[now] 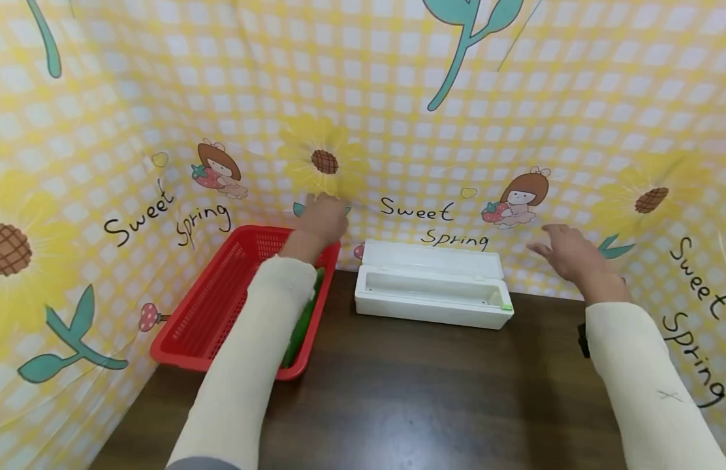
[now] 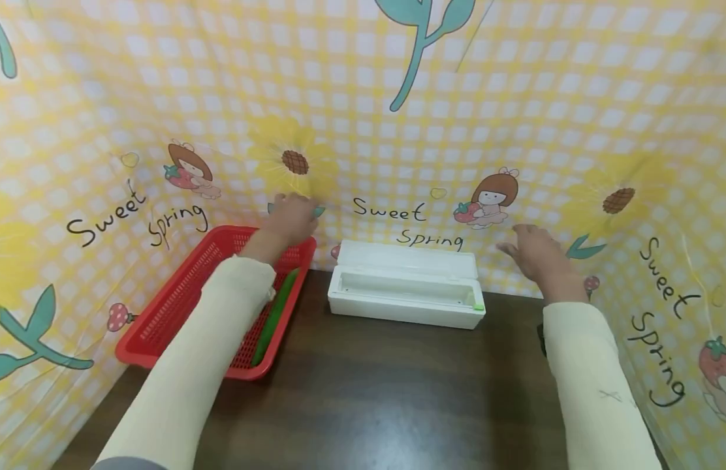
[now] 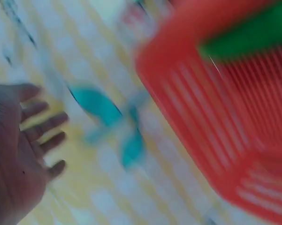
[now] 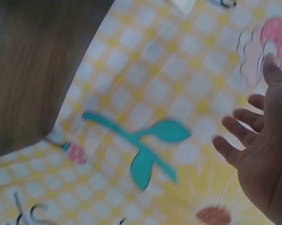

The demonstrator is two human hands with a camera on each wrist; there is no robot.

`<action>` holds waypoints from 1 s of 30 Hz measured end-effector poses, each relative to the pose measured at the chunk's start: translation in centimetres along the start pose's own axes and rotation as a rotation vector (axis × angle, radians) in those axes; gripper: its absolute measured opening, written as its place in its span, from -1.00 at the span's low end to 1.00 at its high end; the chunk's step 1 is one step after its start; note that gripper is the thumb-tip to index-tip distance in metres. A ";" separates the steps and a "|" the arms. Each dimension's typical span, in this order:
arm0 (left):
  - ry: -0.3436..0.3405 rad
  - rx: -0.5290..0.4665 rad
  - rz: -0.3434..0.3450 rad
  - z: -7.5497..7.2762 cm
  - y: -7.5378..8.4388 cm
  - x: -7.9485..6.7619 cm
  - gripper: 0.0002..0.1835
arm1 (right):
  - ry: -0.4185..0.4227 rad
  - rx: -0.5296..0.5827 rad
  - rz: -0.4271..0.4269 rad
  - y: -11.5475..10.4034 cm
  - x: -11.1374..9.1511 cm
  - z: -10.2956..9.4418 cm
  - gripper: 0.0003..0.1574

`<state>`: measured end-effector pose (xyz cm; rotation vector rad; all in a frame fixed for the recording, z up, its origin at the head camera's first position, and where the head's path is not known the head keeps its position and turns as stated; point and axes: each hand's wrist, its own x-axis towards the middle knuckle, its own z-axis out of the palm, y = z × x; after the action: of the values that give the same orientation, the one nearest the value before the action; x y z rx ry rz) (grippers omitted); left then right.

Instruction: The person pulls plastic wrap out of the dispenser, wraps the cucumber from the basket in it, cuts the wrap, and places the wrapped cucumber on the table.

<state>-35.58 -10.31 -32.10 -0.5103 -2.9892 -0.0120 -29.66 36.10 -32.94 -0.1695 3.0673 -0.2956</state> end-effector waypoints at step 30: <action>-0.054 -0.242 0.215 12.2 8.5 -3.4 -0.66 | 0.007 0.122 -0.429 -2.0 -0.6 12.6 -0.74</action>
<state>-30.85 -3.09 -44.70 -0.8681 -2.9826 -0.3513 -28.02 31.91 -44.84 -0.8218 2.9772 -0.4987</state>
